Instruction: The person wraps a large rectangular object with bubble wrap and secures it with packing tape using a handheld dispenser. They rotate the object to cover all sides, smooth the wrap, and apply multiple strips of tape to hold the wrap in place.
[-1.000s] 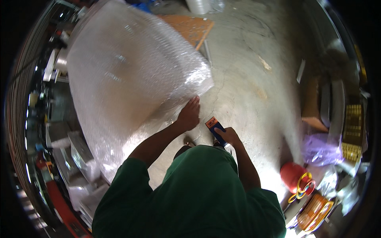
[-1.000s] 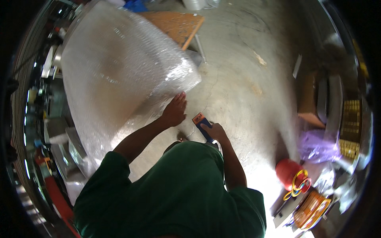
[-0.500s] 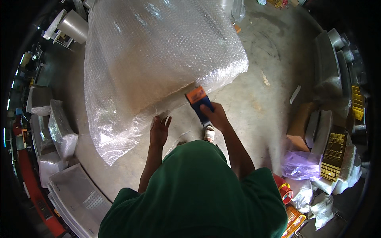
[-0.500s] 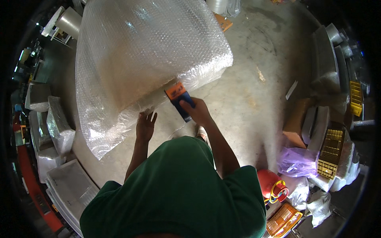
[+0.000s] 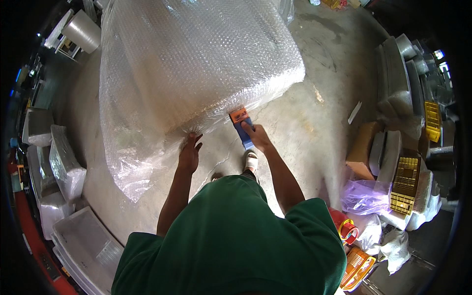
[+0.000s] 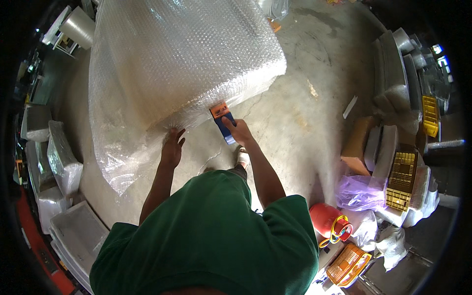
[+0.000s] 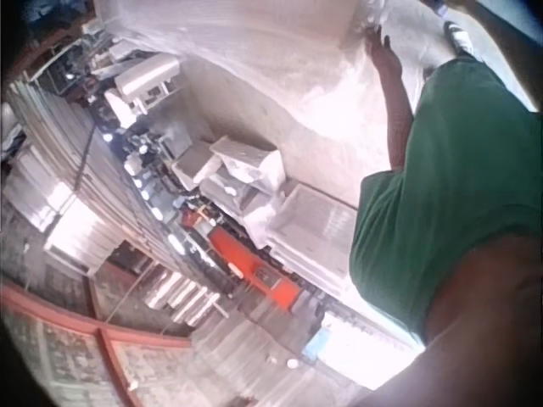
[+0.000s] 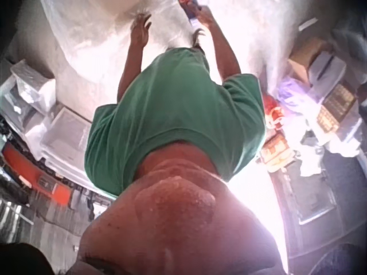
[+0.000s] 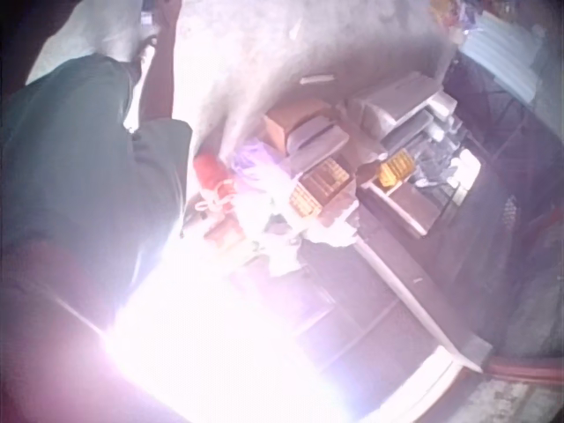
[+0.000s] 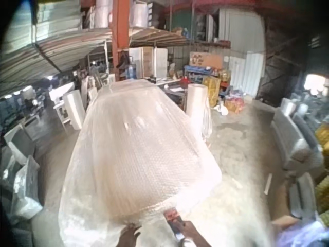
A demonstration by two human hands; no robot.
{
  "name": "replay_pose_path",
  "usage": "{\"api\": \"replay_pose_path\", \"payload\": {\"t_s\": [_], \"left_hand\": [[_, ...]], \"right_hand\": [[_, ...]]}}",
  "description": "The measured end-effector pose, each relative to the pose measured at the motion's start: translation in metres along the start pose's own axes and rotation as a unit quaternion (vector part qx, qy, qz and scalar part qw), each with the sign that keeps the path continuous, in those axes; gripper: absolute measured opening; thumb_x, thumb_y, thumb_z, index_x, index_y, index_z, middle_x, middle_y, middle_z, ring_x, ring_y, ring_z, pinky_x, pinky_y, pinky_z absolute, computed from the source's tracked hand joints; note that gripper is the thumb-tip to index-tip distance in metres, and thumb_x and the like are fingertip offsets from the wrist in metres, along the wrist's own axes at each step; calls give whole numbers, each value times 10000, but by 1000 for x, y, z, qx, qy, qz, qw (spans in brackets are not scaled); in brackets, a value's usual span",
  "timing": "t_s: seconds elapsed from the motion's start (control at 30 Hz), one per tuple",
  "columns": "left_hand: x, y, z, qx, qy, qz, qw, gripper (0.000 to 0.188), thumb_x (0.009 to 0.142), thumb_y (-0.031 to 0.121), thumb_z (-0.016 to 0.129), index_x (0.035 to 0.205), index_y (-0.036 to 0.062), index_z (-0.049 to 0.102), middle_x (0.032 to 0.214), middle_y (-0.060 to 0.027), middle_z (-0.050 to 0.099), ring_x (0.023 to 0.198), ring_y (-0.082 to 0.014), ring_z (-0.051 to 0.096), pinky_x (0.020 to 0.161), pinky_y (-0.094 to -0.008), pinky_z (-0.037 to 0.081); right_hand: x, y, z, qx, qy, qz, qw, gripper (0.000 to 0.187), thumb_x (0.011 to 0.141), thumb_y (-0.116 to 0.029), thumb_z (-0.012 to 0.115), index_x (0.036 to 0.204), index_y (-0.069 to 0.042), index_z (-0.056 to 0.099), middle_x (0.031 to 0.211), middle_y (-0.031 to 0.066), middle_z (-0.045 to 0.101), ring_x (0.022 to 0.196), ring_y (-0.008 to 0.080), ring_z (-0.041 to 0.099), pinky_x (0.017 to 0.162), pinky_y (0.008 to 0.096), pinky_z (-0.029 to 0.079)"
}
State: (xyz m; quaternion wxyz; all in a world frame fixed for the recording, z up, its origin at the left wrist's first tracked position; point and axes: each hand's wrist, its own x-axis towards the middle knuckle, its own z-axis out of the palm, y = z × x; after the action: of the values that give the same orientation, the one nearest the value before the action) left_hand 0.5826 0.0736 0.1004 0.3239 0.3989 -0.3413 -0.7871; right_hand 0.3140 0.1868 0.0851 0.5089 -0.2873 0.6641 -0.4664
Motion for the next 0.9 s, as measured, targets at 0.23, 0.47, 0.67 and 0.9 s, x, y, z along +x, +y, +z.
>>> {"api": "replay_pose_path", "payload": {"t_s": [0.23, 0.47, 0.67, 0.9], "left_hand": [[-27, 5, -19, -113, -65, 22, 991, 457, 1024, 310, 553, 1433, 125, 468, 1435, -19, 524, 1343, -207, 459, 1099, -431, 334], [-51, 0, -48, -264, -41, 86, 960, 412, 1004, 267, 572, 1400, 160, 531, 1450, -7, 534, 1347, -177, 464, 1113, -407, 337], [-57, 6, -52, -204, -19, 130, 970, 368, 1003, 305, 595, 1321, 120, 586, 1348, -30, 615, 1279, -194, 533, 1076, -402, 390], [-54, 13, -71, 45, 123, 121, 984, 446, 958, 381, 671, 1223, 22, 651, 1210, -64, 667, 1100, -156, 584, 908, -325, 440]], "right_hand": [[24, 41, 8, 3, 10, 67, 998, 704, 861, -710, 619, 844, -9, 674, 720, 30, 618, 661, 110, 601, 612, 294, 489], [26, 75, 6, -221, 146, 133, 955, 957, 738, -841, 601, 931, 87, 728, 910, 211, 729, 880, 307, 715, 784, 379, 522], [17, -8, 9, -669, -117, 200, 706, 857, 740, -794, 629, 1089, -19, 738, 1146, 230, 697, 1134, 326, 663, 865, 464, 534], [-77, -17, 51, -118, -115, 73, 984, 576, 912, -543, 669, 903, 32, 700, 773, 63, 677, 654, 113, 634, 589, 284, 499]]}}
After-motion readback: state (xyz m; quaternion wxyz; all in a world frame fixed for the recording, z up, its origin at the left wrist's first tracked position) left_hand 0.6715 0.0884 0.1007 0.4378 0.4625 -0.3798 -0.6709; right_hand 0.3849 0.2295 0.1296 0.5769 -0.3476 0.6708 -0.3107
